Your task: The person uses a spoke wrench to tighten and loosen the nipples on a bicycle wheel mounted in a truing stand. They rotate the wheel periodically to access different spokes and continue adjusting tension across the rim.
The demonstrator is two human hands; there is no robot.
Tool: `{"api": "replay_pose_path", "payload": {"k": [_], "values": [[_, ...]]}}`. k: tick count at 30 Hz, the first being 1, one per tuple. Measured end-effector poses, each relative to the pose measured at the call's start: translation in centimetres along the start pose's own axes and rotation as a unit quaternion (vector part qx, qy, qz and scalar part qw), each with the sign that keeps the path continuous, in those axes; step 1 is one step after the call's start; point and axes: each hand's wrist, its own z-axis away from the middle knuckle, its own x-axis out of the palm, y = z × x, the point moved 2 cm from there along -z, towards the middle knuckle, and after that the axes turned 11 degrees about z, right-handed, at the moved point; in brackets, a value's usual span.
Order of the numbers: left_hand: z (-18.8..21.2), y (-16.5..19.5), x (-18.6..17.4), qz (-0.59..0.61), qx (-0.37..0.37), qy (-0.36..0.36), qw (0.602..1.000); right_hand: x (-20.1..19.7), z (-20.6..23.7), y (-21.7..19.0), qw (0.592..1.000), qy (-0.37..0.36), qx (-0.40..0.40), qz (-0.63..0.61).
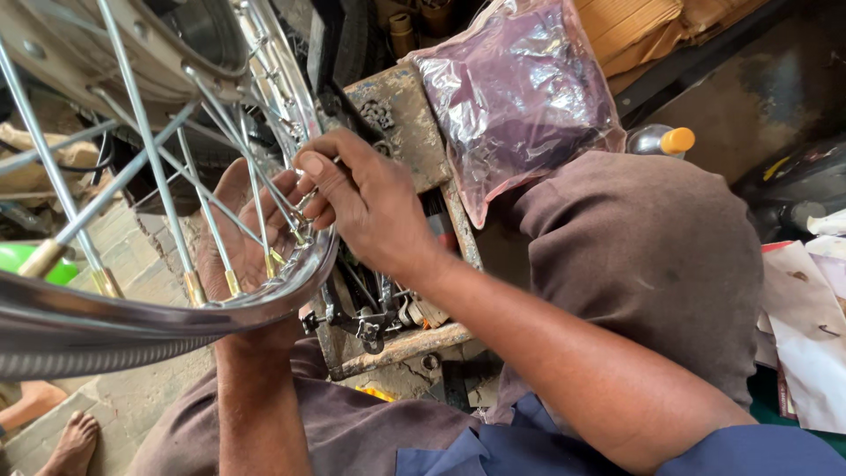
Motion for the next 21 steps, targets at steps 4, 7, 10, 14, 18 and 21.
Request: {"api": "replay_pose_path", "payload": {"k": [4, 7, 10, 14, 18, 21], "values": [[1.1, 0.5, 0.2, -0.12, 0.063, -0.064, 0.989, -0.6, -1.4, 2.0, 0.983, -0.048, 0.093, -0.149], [1.2, 0.6, -0.3, 0.011, 0.014, -0.005, 1.0, -0.9, -2.1, 3.6, 0.961, -0.077, 0.161, -0.21], [1.5, 0.9, 0.4, -0.007, 0.032, -0.026, 0.999, -0.6, -2.5, 4.2, 0.928, -0.097, 0.237, -0.272], [0.9, 1.0, 1.2, 0.009, 0.005, -0.041, 0.999, -0.5, -2.2, 3.7, 0.934, -0.019, 0.246, -0.258], [0.6, 1.6, -0.4, -0.106, 0.016, 0.075, 0.991, -1.6, -1.8, 2.9, 0.965, 0.141, 0.125, -0.181], [0.4, 1.0, -2.0, -0.116, 0.071, 0.148, 0.98, -1.7, -1.3, 2.6, 0.98, 0.129, 0.055, -0.139]]}}
